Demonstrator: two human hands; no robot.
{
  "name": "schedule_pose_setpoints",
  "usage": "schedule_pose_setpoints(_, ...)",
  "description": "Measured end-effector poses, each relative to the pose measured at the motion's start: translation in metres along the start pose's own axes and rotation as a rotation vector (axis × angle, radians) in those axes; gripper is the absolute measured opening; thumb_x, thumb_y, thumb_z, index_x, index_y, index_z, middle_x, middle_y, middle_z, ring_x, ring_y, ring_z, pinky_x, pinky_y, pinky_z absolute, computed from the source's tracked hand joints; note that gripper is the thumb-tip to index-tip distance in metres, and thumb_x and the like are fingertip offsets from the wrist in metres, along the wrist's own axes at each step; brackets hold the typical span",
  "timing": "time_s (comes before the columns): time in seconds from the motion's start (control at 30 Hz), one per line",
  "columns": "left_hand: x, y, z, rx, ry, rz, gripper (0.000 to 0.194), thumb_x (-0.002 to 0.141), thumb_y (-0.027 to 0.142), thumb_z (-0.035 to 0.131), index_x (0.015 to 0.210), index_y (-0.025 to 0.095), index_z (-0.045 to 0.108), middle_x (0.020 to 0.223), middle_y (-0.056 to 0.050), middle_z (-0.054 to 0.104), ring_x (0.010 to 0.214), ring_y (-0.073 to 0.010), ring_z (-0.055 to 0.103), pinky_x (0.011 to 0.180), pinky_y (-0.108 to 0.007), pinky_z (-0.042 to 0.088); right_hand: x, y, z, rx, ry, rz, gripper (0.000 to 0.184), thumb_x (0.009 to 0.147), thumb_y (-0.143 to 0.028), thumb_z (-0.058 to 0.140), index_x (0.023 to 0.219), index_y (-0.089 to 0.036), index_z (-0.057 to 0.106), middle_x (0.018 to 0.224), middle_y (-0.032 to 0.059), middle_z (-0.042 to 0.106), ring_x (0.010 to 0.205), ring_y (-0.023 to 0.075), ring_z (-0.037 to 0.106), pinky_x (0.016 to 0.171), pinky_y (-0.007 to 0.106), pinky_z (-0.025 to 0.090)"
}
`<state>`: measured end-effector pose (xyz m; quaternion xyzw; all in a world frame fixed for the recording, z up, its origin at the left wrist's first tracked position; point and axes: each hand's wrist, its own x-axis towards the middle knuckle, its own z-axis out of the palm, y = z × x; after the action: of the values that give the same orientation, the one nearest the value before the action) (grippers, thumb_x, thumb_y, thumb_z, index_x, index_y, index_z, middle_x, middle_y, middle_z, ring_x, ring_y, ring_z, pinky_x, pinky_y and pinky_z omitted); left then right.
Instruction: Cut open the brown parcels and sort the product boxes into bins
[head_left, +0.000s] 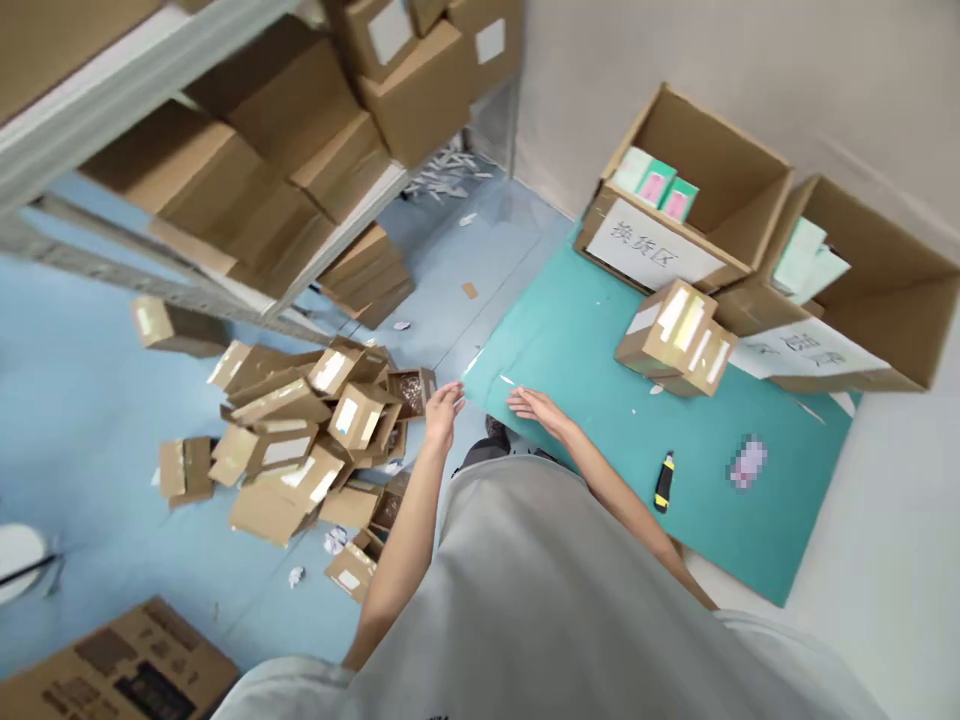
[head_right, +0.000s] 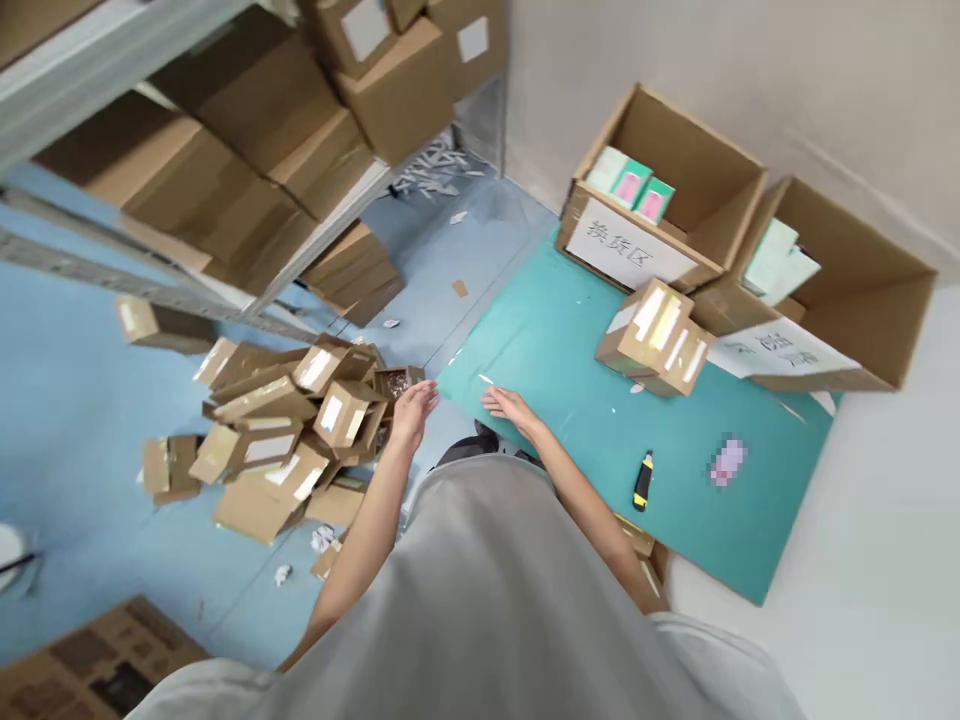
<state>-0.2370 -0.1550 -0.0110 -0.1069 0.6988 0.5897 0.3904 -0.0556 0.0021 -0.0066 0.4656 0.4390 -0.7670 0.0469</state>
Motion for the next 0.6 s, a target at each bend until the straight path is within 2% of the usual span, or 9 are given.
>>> schedule_pose_setpoints(0.17, -0.001, 0.007, 0.097, 0.228, -0.372, 0.055, 0.045, 0.079, 0.053, 0.084, 0.106, 0.019, 0.075, 0.140, -0.020, 0.077, 0.132, -0.0322, 0.073, 0.117, -0.050, 0.057, -0.045, 0.024, -0.073, 0.216, 0.227, -0.073, 0.026, 0.107, -0.048, 0.072, 0.117, -0.024, 0.080, 0.130, 0.0123, 0.085, 0.119, 0.0238, 0.081, 0.122, 0.048, 0.057)
schedule_pose_setpoints(0.3, -0.011, 0.003, 0.160, 0.413, -0.573, 0.088, 0.053, 0.076, 0.064, 0.086, 0.102, 0.020, 0.072, 0.142, -0.022, 0.076, 0.134, -0.0340, 0.072, 0.117, -0.051, 0.056, -0.079, 0.047, -0.121, 0.392, 0.384, -0.155, 0.026, 0.106, -0.046, 0.075, 0.120, -0.025, 0.081, 0.132, 0.0132, 0.085, 0.120, 0.0248, 0.081, 0.123, 0.048, 0.056)
schedule_pose_setpoints(0.5, -0.055, -0.025, 0.247, 0.587, -0.800, 0.056, 0.051, 0.075, 0.061, 0.087, 0.099, 0.020, 0.070, 0.145, -0.022, 0.075, 0.137, -0.0342, 0.072, 0.119, -0.050, 0.054, -0.115, 0.091, -0.187, 0.577, 0.591, -0.291, 0.030, 0.101, -0.045, 0.078, 0.122, -0.024, 0.080, 0.133, 0.0134, 0.084, 0.119, 0.0249, 0.081, 0.119, 0.047, 0.057)
schedule_pose_setpoints(0.6, -0.086, -0.047, 0.286, 0.668, -0.892, 0.059, 0.047, 0.077, 0.059, 0.087, 0.100, 0.021, 0.071, 0.143, -0.020, 0.077, 0.137, -0.0343, 0.071, 0.118, -0.050, 0.054, -0.128, 0.113, -0.236, 0.564, 0.763, -0.289, 0.028, 0.098, -0.041, 0.078, 0.119, -0.023, 0.081, 0.128, 0.0104, 0.086, 0.118, 0.0242, 0.081, 0.116, 0.046, 0.059)
